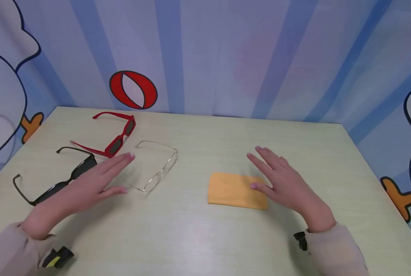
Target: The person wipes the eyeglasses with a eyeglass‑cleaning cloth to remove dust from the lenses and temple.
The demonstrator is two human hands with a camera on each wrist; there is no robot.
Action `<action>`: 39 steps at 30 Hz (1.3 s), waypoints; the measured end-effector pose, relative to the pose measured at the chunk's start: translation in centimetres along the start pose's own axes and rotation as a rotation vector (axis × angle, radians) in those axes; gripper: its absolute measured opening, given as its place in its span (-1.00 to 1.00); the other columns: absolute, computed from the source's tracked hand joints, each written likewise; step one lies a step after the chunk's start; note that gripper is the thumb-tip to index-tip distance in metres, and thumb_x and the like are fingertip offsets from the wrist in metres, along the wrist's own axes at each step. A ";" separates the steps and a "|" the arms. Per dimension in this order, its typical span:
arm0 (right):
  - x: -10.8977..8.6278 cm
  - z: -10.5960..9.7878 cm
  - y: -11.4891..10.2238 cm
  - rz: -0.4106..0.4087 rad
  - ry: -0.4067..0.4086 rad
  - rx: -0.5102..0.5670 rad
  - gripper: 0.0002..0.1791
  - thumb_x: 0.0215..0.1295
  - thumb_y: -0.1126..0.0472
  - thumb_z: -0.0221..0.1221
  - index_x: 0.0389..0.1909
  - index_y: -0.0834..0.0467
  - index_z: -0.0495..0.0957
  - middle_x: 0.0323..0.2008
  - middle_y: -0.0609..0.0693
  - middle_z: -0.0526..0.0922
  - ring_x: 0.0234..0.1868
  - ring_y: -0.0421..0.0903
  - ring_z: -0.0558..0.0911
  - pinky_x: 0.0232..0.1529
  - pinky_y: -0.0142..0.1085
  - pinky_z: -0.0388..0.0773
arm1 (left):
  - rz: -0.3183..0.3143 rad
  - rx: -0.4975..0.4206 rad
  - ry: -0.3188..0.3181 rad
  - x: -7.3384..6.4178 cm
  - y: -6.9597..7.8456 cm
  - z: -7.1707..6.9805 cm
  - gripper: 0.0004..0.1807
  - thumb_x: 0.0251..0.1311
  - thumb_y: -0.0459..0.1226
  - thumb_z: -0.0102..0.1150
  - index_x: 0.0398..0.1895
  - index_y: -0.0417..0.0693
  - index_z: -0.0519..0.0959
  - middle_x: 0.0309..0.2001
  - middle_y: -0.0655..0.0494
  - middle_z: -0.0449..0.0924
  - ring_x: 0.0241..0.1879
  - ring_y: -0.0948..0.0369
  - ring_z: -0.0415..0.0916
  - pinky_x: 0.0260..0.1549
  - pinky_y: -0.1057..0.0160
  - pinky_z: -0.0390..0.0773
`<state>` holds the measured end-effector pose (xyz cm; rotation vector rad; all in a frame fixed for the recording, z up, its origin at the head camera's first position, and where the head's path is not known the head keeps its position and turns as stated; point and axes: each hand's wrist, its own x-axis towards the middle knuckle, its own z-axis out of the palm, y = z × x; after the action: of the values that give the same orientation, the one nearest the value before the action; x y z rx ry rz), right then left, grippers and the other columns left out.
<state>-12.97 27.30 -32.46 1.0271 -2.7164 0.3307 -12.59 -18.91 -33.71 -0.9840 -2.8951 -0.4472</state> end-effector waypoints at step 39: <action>2.7 4.2 -1.8 -0.218 -0.378 0.213 -0.52 0.20 0.38 0.19 0.18 0.25 0.44 0.21 0.23 0.39 0.21 0.12 0.40 0.00 -0.16 0.53 | 0.259 -0.077 -0.039 2.2 0.7 2.5 -0.77 0.10 -0.31 0.25 -0.16 -0.20 0.63 -0.22 0.05 0.65 -0.18 0.15 0.59 -0.14 0.18 0.57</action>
<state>-14.22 23.08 -35.48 1.5744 -2.8967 0.4315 -13.81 -16.36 -35.58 -1.3703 -2.7457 -0.5293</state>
